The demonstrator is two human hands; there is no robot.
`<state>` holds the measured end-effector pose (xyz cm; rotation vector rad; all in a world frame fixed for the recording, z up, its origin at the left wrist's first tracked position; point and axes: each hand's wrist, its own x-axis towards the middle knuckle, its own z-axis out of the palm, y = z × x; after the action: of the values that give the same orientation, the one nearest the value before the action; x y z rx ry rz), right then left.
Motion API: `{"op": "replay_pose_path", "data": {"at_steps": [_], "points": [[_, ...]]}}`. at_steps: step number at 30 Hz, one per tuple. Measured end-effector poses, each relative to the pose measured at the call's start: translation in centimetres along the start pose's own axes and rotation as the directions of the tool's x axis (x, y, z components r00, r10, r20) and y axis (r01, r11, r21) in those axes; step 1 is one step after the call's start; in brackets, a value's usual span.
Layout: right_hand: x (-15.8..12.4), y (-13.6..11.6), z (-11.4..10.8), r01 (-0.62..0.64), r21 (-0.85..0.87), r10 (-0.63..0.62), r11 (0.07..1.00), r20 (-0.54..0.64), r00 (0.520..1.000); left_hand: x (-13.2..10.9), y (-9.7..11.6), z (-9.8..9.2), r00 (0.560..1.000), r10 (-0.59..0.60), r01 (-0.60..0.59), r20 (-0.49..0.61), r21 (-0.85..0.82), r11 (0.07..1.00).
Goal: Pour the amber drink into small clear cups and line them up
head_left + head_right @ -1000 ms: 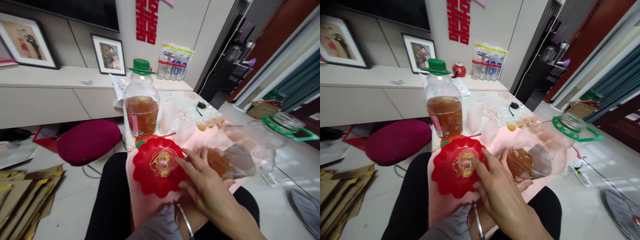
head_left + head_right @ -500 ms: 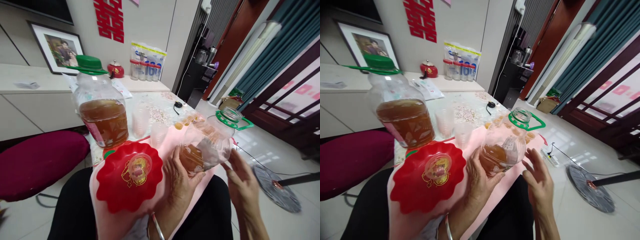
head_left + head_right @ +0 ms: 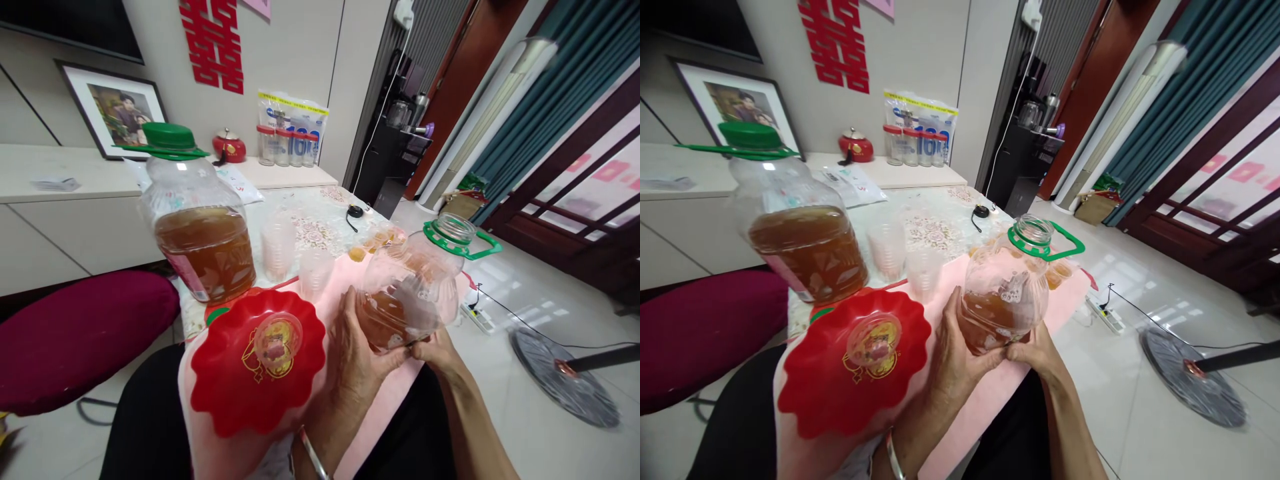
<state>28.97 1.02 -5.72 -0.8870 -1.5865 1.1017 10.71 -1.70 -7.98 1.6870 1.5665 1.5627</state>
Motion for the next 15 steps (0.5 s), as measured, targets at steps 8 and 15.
{"op": "replay_pose_path", "data": {"at_steps": [8, 15], "points": [[-0.3, 0.0, 1.1, 0.039, 0.066, -0.035, 0.997, -0.068, 0.997, 0.0, 0.5, -0.7, 0.995, -0.074, 0.084, 0.069, -0.153, 0.985], [0.1, -3.6, 1.3, 0.029, -0.061, -0.035, 0.998, -0.091, 0.995, -0.4, 1.8, -1.0, 0.989, -0.132, 0.145, 0.06, -0.35, 0.925]]}}
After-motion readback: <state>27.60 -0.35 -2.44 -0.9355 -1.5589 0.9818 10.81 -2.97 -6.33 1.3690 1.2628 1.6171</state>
